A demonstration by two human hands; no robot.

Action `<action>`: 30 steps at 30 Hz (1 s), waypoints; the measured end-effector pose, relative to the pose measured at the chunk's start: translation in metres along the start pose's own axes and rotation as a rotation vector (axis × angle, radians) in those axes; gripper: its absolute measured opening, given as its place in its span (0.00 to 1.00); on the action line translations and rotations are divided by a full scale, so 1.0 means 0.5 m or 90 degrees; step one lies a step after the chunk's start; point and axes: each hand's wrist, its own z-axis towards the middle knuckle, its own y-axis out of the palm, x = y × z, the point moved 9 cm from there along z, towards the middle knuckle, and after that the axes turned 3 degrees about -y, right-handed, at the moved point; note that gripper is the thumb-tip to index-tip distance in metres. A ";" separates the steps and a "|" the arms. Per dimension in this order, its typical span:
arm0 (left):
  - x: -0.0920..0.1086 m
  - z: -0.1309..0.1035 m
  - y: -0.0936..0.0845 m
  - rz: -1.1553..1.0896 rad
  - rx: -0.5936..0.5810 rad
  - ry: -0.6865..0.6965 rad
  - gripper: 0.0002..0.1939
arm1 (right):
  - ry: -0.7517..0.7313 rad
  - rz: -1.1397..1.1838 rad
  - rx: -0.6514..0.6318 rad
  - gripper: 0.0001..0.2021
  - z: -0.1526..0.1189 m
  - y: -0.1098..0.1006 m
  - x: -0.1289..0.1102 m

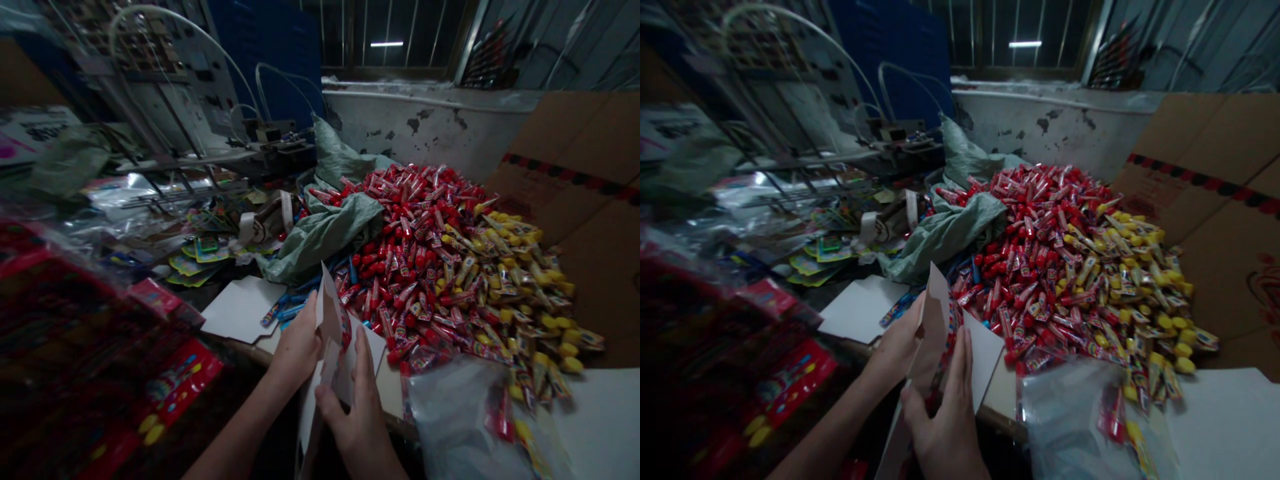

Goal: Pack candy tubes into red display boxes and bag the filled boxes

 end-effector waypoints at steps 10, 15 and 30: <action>0.017 0.000 0.039 0.080 -0.005 -0.002 0.41 | -0.017 -0.022 0.007 0.37 0.012 -0.008 -0.017; 0.041 0.006 0.000 -0.027 -0.032 0.109 0.37 | 0.011 0.033 0.076 0.24 0.047 -0.089 0.043; -0.104 -0.025 0.058 0.023 -0.162 0.132 0.38 | 0.041 -0.490 0.176 0.25 0.180 -0.067 0.231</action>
